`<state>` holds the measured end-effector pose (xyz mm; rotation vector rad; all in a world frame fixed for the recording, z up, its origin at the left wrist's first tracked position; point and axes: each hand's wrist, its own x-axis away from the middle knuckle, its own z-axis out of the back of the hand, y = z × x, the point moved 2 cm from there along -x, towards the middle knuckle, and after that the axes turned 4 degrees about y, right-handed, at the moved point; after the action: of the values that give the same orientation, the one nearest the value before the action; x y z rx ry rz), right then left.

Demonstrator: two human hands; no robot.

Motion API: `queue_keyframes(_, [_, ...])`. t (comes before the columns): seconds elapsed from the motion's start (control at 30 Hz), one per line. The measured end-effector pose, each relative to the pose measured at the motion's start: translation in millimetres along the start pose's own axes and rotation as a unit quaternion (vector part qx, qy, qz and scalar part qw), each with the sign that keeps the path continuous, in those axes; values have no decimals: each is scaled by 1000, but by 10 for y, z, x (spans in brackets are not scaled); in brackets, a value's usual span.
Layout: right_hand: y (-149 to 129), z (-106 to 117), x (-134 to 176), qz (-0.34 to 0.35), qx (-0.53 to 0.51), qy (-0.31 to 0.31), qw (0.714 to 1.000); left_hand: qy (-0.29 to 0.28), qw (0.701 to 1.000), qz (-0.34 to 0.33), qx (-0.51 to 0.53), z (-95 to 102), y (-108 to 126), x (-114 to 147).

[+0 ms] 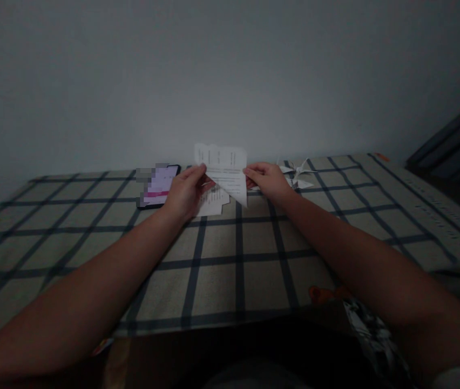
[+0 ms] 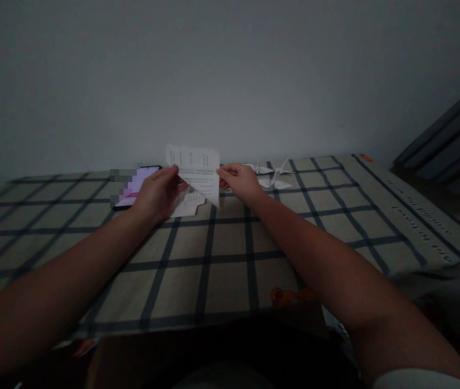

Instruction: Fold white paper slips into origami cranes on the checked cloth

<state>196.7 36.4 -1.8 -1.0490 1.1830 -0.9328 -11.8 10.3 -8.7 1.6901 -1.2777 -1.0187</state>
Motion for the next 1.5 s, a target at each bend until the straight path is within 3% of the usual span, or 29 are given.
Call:
queue_keyframes(0.17, [30, -20, -6, 6, 8, -9, 1000, 46, 999, -10, -11, -9, 35, 18])
queue_keyframes(0.47, [38, -22, 15, 12, 16, -25, 999, 58, 998, -6, -8, 4, 62, -8])
queue_keyframes(0.57, [37, -30, 20, 10, 7, -23, 1000, 35, 999, 10, -8, -30, 61, 17])
queue_keyframes(0.77, [-8, -50, 57, 20, 4, -24, 1000, -105, 988, 77, -80, -92, -73, 132])
queue_keyframes(0.97, [17, -62, 60, 24, -35, -51, 998, -94, 989, 53, -101, -70, -75, 148])
queue_keyframes(1.3, [-11, -73, 69, -35, -88, -48, 994, -81, 991, 41, -102, -62, -21, 125])
queue_keyframes(1.5, [20, -96, 88, -29, -49, -105, 993, -76, 993, 54, -72, -44, -35, 96])
